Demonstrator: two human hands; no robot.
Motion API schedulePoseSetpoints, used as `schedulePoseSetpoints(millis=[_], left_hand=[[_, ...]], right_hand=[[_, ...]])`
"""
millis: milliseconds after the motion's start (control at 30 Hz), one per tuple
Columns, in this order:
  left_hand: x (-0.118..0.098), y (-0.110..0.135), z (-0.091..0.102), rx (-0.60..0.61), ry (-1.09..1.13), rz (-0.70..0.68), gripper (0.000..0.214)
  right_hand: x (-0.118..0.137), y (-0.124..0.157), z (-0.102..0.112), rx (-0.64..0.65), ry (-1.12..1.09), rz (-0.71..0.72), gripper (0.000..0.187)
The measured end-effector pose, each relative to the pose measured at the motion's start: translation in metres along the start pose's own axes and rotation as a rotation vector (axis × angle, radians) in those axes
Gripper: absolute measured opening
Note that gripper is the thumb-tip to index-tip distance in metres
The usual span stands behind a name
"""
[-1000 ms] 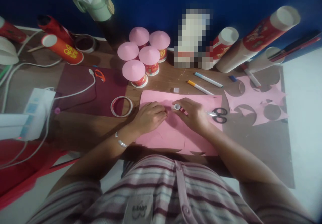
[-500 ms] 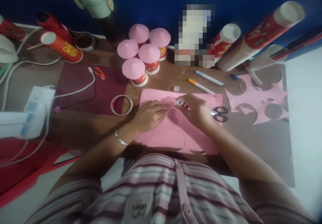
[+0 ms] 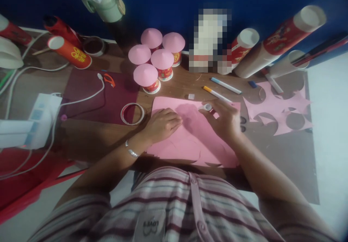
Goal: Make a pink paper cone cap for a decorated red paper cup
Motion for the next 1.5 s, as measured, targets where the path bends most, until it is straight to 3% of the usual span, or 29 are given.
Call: schedulePoseSetpoints(millis=[100,267,467,933,1200,1500], left_hand=[[0.000,0.000,0.000,0.003,-0.001,-0.014,0.017],[0.000,-0.002,-0.001,0.046,-0.017,0.004,0.022],[-0.001,-0.003,0.000,0.070,-0.011,0.018,0.026],[-0.002,-0.001,0.002,0.003,-0.026,0.011,0.018],[-0.001,-0.003,0.000,0.078,0.008,0.038,0.022],[-0.002,-0.003,0.001,0.064,-0.020,0.011,0.022]], right_hand=[[0.008,0.000,0.004,-0.011,-0.033,-0.012,0.012],[0.017,0.009,-0.019,0.138,-0.113,-0.025,0.019],[0.015,0.013,-0.032,0.190,-0.118,-0.010,0.023],[-0.003,0.006,-0.017,0.149,-0.024,0.012,0.010],[0.009,-0.003,0.018,-0.029,0.020,-0.030,0.011],[0.014,0.010,-0.022,0.174,-0.113,0.010,0.015]])
Point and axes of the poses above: each hand's wrist, its own y-axis away from the middle knuckle, its own z-axis out of the back of the hand, x = y × z, the point moved 5 cm from there along -y, towards the middle knuckle, and after that the axes turned 10 degrees about -x, right-handed, at the moved point
